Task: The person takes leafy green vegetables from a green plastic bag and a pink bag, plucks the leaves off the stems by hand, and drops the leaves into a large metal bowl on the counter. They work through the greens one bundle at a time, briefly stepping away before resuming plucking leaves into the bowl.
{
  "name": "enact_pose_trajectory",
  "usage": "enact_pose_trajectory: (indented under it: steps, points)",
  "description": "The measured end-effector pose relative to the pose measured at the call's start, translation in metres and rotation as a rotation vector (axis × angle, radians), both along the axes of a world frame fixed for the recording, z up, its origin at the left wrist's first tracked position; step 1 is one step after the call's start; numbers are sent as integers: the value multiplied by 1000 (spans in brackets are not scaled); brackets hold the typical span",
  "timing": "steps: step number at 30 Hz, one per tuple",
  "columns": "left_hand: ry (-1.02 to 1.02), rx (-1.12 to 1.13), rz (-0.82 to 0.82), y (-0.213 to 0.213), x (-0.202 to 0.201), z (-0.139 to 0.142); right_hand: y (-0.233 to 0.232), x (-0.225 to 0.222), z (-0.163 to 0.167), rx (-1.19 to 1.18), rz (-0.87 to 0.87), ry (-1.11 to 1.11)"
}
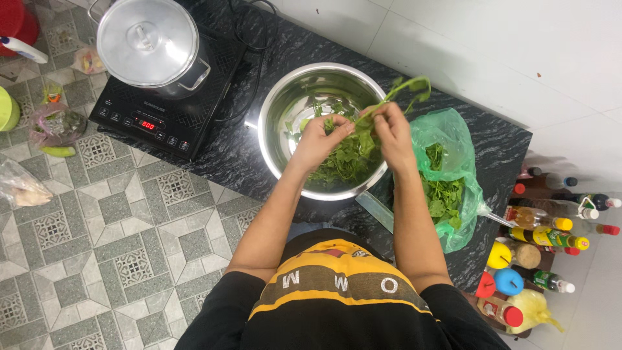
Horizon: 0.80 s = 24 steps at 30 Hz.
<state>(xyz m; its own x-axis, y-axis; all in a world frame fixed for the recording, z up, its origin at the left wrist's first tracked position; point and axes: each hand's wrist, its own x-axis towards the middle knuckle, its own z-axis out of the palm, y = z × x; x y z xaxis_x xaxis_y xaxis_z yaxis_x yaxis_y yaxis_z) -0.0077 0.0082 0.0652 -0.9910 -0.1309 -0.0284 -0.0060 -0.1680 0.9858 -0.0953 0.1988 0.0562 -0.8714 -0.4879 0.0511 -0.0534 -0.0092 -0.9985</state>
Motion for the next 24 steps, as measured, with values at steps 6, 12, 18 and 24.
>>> enact_pose_trajectory:
  steps: [6,12,18,24]
  points:
    - [13,-85,55,-5,-2,-6,4,15,27,72,-32,354]
    - [68,-77,61,-3,-3,-9,-6,34,53,328,24,485]
    - [25,-61,43,1,-1,-9,-10,35,37,246,-29,455]
    - [45,-34,29,2,0,-14,-9,32,-12,-67,-12,178]
